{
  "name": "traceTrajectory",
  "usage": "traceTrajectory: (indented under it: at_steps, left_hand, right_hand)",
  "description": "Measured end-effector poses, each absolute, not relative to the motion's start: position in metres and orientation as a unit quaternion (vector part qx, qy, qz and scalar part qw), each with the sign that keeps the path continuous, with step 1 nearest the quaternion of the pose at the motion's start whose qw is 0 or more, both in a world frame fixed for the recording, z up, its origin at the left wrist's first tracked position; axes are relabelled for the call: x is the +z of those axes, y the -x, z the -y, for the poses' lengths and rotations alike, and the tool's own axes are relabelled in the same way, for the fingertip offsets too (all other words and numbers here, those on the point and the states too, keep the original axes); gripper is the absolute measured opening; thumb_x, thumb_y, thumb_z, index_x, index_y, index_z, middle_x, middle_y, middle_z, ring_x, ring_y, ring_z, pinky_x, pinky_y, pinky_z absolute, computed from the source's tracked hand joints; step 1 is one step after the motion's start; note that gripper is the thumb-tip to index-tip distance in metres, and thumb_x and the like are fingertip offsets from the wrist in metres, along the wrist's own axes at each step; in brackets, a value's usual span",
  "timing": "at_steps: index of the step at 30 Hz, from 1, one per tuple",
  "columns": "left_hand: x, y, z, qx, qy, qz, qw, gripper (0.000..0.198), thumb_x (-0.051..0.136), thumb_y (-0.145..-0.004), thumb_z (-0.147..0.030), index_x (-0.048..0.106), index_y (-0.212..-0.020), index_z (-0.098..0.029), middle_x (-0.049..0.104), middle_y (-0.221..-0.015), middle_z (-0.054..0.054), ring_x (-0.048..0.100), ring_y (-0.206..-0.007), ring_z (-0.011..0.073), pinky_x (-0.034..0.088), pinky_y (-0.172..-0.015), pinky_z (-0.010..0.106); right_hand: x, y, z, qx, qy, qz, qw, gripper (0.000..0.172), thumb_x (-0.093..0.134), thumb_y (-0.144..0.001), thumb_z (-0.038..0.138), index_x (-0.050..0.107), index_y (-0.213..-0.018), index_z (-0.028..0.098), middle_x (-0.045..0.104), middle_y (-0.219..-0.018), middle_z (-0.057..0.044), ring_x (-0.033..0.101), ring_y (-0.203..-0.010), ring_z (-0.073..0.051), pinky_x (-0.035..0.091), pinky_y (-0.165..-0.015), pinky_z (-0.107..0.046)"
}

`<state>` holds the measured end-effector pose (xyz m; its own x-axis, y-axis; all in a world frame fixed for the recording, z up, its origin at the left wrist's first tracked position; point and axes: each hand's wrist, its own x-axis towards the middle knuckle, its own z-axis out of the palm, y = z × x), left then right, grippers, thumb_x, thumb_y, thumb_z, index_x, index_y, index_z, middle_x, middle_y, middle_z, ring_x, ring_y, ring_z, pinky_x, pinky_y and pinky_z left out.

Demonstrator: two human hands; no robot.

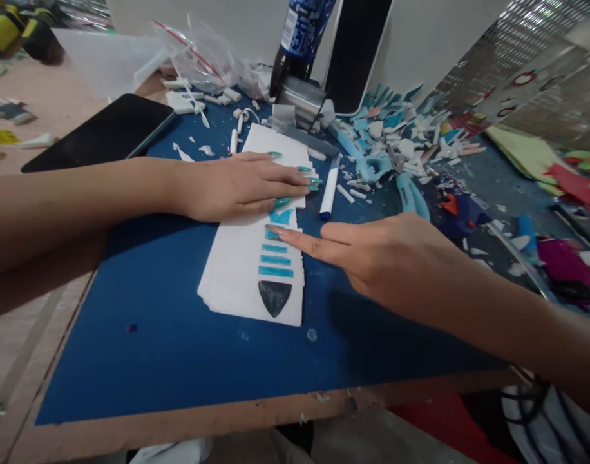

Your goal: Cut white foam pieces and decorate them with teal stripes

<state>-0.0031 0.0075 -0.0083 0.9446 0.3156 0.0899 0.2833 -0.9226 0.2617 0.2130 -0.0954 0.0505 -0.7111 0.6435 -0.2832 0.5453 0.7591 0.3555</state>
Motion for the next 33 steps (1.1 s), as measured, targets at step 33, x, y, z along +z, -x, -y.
traceTrajectory:
  at_steps: [33]
  left_hand:
    - [-0.002, 0.001, -0.005, 0.057, -0.966, -0.175, 0.181, 0.052, 0.023, -0.097, -0.037, 0.034, -0.145, -0.018, 0.025, -0.155, 0.003, 0.019, -0.145, 0.0201, 0.01, -0.118, 0.04]
  right_hand:
    - [0.05, -0.223, 0.086, 0.166, -0.327, -0.917, 0.155, 0.073, 0.035, -0.082, 0.0, 0.033, -0.146, 0.033, 0.057, -0.068, 0.0, 0.025, -0.046, -0.009, 0.011, -0.047, -0.026]
